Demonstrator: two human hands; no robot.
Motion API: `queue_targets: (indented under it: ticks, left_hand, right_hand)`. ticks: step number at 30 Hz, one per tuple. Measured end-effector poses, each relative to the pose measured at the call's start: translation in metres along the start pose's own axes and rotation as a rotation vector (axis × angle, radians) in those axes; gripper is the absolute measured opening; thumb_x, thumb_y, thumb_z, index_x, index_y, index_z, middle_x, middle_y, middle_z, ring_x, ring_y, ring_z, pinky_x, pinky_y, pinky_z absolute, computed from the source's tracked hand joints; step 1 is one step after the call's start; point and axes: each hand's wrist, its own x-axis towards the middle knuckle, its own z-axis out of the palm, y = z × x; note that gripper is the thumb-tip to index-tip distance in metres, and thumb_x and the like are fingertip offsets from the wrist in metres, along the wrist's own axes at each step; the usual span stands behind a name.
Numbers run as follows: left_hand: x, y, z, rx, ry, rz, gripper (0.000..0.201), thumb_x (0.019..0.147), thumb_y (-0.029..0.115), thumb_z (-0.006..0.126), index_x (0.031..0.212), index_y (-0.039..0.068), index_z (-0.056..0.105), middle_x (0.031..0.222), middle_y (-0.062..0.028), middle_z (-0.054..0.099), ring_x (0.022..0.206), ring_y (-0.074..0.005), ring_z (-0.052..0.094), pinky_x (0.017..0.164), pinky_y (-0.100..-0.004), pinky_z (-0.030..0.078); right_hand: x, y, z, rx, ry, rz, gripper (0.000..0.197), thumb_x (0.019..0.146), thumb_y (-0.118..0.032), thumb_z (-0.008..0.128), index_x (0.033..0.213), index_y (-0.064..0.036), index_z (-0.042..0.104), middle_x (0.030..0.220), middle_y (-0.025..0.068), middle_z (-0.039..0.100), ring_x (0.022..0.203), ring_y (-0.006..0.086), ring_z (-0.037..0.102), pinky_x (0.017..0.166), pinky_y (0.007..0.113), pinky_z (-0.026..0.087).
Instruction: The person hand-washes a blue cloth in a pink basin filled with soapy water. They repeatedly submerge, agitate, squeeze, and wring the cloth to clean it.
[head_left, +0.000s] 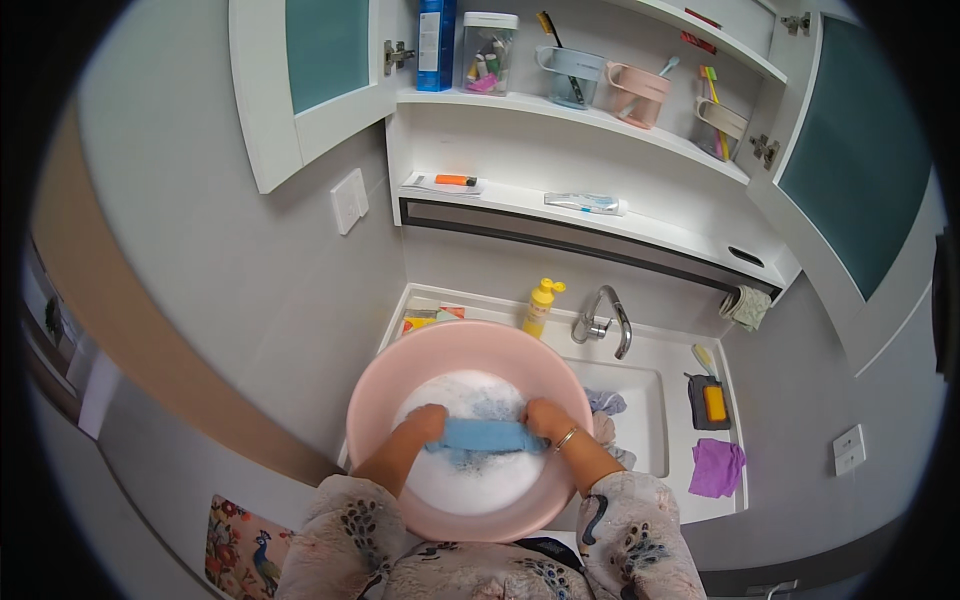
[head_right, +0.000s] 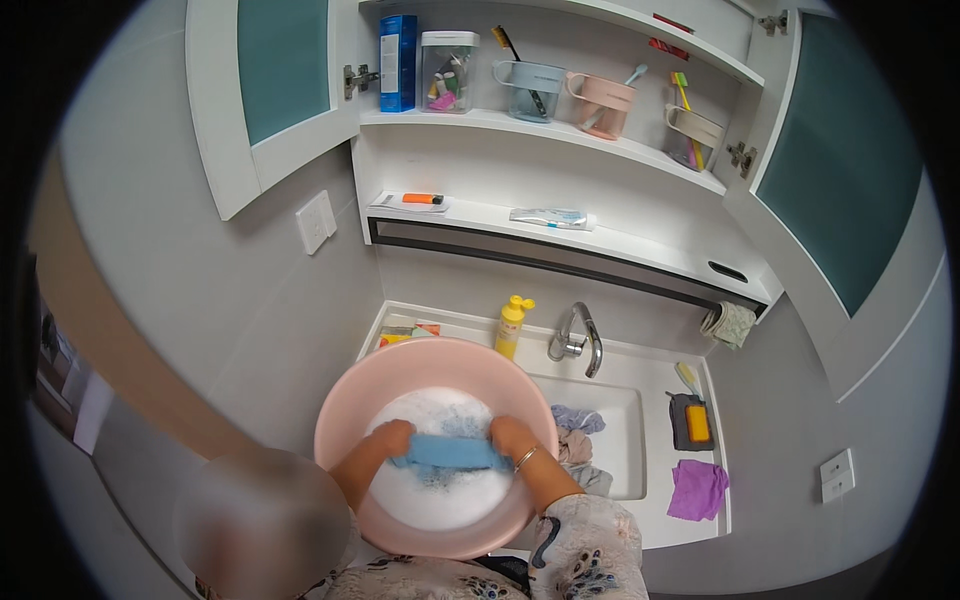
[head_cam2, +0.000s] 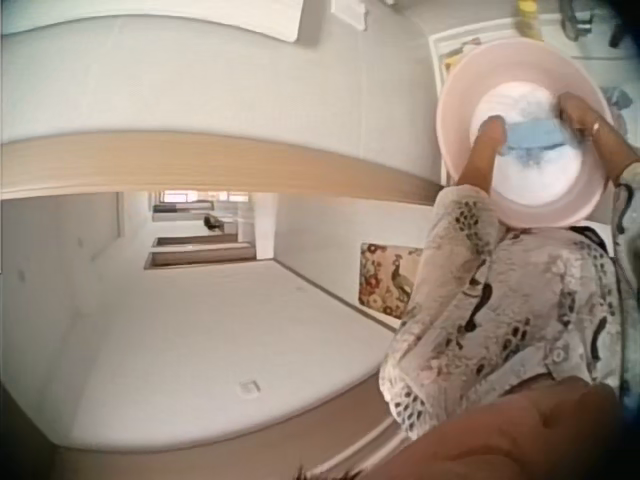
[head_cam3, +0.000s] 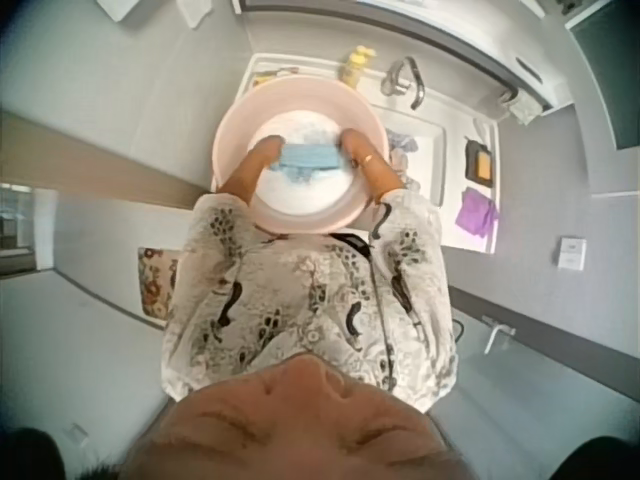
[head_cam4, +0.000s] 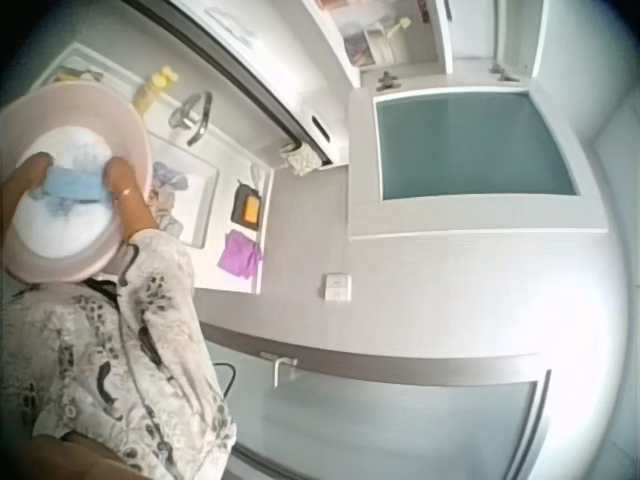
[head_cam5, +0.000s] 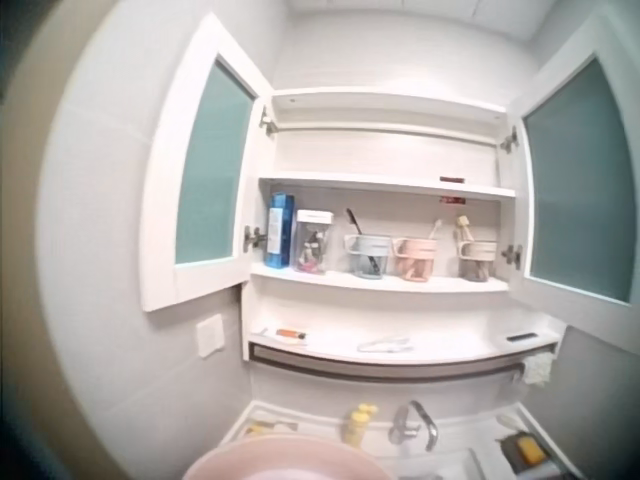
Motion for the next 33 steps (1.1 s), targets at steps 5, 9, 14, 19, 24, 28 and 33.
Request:
queue_targets:
  ticks: [5, 9, 14, 19, 24, 28, 33]
  left_hand:
    - [-0.011, 0.006, -0.055, -0.167, 0.202, 0.234, 0.02, 0.076, 0.01, 0.056, 0.095, 0.007, 0.062, 0.099, -0.0152, 0.061, 0.094, -0.032, 0.057, 0.082, -0.0396, 0.045]
    - [-0.02, 0.007, -0.08, -0.181, 0.251, 0.343, 0.018, 0.076, 0.014, 0.061, 0.094, 0.008, 0.063, 0.097, -0.0149, 0.061, 0.092, -0.0328, 0.057, 0.082, -0.0394, 0.045]
    - [-0.014, 0.033, -0.08, -0.299, 0.408, 0.108, 0.02, 0.074, 0.01, 0.06, 0.094, 0.007, 0.063, 0.095, -0.0149, 0.062, 0.091, -0.0301, 0.058, 0.08, -0.0377, 0.046]
    - [0.06, -0.017, -0.012, -1.495, 0.792, -0.22, 0.026, 0.071, 0.002, 0.056, 0.096, -0.001, 0.06, 0.091, -0.013, 0.061, 0.085, -0.0243, 0.059, 0.076, -0.0302, 0.047]
    - [0.067, 0.025, -0.023, -1.962, 0.923, -0.238, 0.021, 0.076, 0.005, 0.053, 0.096, -0.001, 0.057, 0.083, -0.008, 0.056, 0.077, -0.0225, 0.054, 0.073, -0.0357, 0.048]
    - [0.056, 0.056, -0.025, -2.377, 0.734, -0.29, 0.03, 0.072, 0.005, 0.055, 0.101, -0.002, 0.056, 0.093, -0.0104, 0.056, 0.083, -0.0245, 0.055, 0.077, -0.0373, 0.047]
    - [0.054, 0.058, 0.007, -2.351, 0.568, -0.436, 0.026, 0.074, 0.006, 0.055, 0.1, 0.002, 0.057, 0.094, -0.01, 0.056, 0.085, -0.0265, 0.056, 0.079, -0.0445, 0.047]
  right_hand:
    - [-0.006, 0.006, -0.059, 0.226, 0.028, -0.082, 0.019, 0.07, -0.018, 0.059, 0.081, -0.0044, 0.067, 0.082, 0.0181, 0.064, 0.076, 0.0319, 0.061, 0.069, 0.037, 0.047]
    - [-0.016, -0.048, -0.043, -0.064, -0.252, -0.104, 0.036, 0.069, -0.033, 0.063, 0.088, -0.0022, 0.066, 0.081, 0.0172, 0.064, 0.076, 0.0306, 0.061, 0.073, 0.038, 0.047]
    - [0.003, -0.024, 0.013, 0.087, -0.204, -0.005, 0.044, 0.068, -0.038, 0.063, 0.089, 0.0, 0.065, 0.077, 0.0165, 0.064, 0.075, 0.029, 0.062, 0.07, 0.037, 0.047]
    - [-0.006, -0.067, -0.024, 1.051, -0.216, 0.293, 0.029, 0.081, -0.03, 0.056, 0.091, -0.003, 0.061, 0.056, 0.0014, 0.045, 0.052, 0.0121, 0.047, 0.047, 0.028, 0.044]
    - [-0.038, -0.128, 0.006, 1.674, -0.5, 0.26, 0.025, 0.085, -0.03, 0.054, 0.088, -0.0053, 0.05, 0.07, 0.0046, 0.046, 0.066, 0.0164, 0.049, 0.064, 0.034, 0.048]
    - [-0.038, -0.139, 0.028, 2.171, -0.228, 0.47, 0.023, 0.086, -0.023, 0.053, 0.071, -0.0116, 0.041, 0.058, 0.001, 0.042, 0.047, 0.0131, 0.042, 0.044, 0.029, 0.043]
    - [-0.014, -0.125, 0.032, 2.276, -0.008, 0.578, 0.02, 0.087, -0.023, 0.051, 0.071, -0.0127, 0.043, 0.056, -0.0022, 0.042, 0.045, 0.0099, 0.041, 0.036, 0.025, 0.033]
